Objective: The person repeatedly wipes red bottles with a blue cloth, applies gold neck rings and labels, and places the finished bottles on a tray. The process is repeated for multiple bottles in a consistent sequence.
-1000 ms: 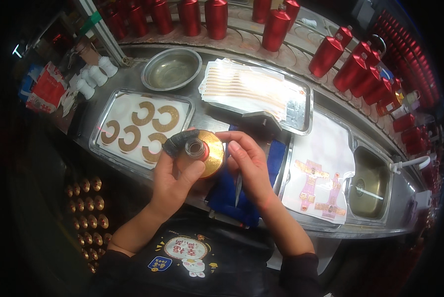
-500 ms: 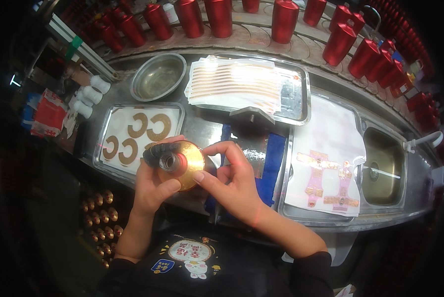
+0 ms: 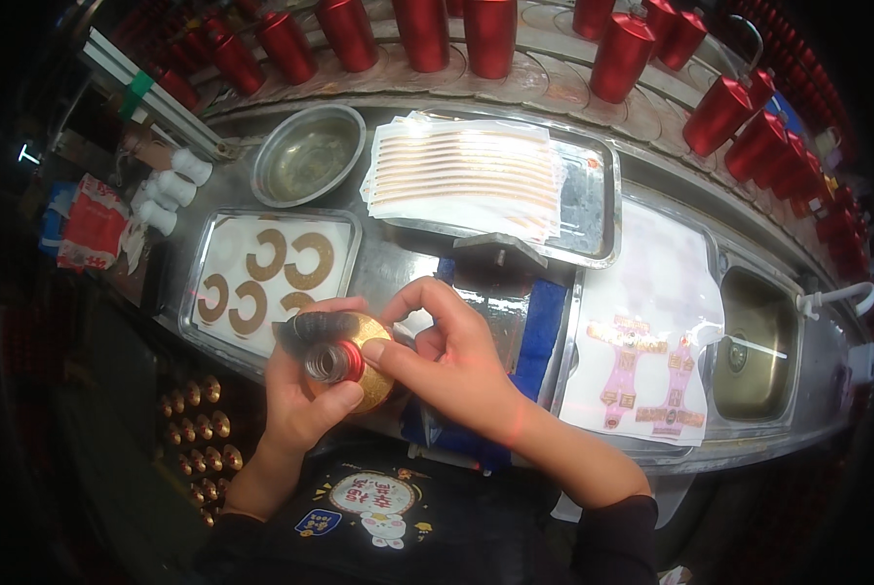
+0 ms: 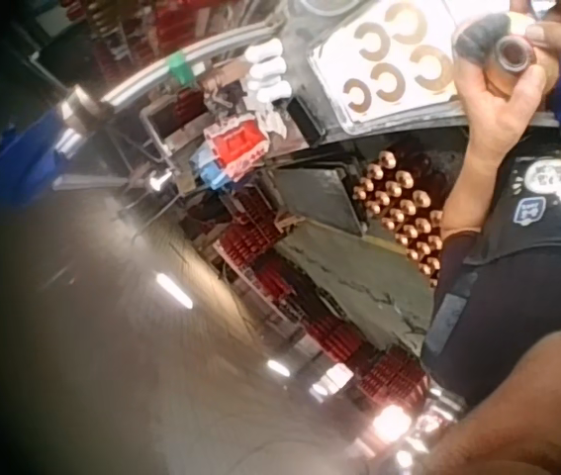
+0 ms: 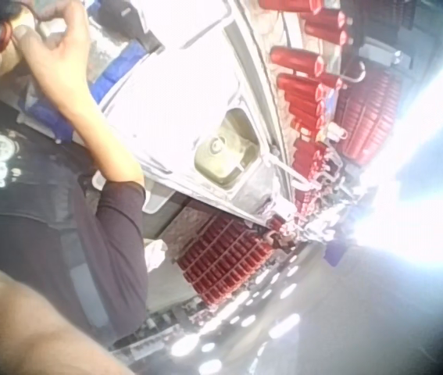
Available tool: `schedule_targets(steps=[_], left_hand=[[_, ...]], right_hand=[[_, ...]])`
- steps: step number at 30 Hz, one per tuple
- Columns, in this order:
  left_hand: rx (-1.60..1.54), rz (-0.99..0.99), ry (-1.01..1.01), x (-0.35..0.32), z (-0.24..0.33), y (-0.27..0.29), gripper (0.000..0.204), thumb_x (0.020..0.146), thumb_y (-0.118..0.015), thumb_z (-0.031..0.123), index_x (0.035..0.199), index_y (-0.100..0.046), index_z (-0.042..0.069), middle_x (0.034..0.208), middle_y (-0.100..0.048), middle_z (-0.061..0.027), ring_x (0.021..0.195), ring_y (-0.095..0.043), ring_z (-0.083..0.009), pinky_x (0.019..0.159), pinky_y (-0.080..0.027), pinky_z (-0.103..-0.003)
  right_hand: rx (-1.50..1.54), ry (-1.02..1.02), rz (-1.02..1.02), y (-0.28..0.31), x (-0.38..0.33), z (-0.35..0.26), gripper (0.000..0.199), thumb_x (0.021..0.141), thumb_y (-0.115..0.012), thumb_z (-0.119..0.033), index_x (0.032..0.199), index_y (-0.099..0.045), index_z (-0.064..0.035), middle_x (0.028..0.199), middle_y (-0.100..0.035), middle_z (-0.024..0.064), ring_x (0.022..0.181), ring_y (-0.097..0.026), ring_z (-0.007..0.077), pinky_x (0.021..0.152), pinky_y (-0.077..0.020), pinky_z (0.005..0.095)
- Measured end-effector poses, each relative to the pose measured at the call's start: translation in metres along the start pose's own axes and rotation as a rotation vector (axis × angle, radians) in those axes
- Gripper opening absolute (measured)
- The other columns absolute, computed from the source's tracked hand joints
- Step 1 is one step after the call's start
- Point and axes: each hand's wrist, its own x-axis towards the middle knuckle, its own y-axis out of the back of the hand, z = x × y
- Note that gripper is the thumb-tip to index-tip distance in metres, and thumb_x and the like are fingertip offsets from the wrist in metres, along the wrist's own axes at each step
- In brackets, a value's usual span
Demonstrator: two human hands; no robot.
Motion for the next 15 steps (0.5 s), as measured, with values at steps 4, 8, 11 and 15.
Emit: schedule_targets(steps=[4, 8, 11, 15], left_hand=[[0.04, 0.003, -0.013, 0.0017, 0.0029, 0.0008, 0.059, 0.08, -0.077, 0.01, 0.134, -0.056, 0.0, 0.135, -0.054, -0.014, 0.12, -0.058, -0.0202, 0.103, -0.046, -0.034], [0.054, -0.011, -0.011, 0.0025, 0.0021, 0.0016, 0.058, 0.079, -0.077, 0.01, 0.133, -0.056, 0.0, 0.137, -0.053, -0.015, 0.121, -0.057, -0.021, 0.103, -0.046, -0.034], [0.017, -0.003, -0.016, 0.0033, -0.0001, 0.0006, 0.058, 0.079, -0.077, 0.01, 0.132, -0.056, 0.0, 0.138, -0.052, -0.0155, 0.122, -0.057, -0.0215, 0.103, -0.045, -0.034], [-0.038, -0.019, -0.029, 0.0041, -0.0012, 0.0, 0.057, 0.08, -0.077, 0.009, 0.132, -0.056, 0.0, 0.138, -0.051, -0.016, 0.123, -0.056, -0.0213, 0.104, -0.046, -0.034]], right_hand=[[0.168, -0.037, -0.028, 0.0028, 0.0088, -0.0025, 0.019, 0.093, -0.067, -0.014, 0.108, -0.059, -0.0041, 0.092, -0.059, -0.0028, 0.059, -0.046, 0.0, 0.054, -0.0359, 0.0166], [0.27, -0.139, -0.039, 0.0094, 0.0108, -0.007, 0.019, 0.094, -0.065, -0.019, 0.105, -0.061, -0.0034, 0.089, -0.059, -0.0026, 0.06, -0.046, -0.0001, 0.055, -0.035, 0.0164], [0.238, -0.106, -0.053, 0.0081, 0.006, -0.0078, 0.025, 0.092, -0.068, -0.017, 0.11, -0.059, -0.0024, 0.092, -0.061, -0.0013, 0.064, -0.05, -0.0002, 0.058, -0.0371, 0.0156], [0.083, -0.064, -0.046, 0.0042, 0.0044, -0.0054, 0.026, 0.092, -0.068, -0.017, 0.111, -0.059, -0.0028, 0.092, -0.061, -0.0013, 0.066, -0.051, -0.0002, 0.059, -0.0372, 0.0153]])
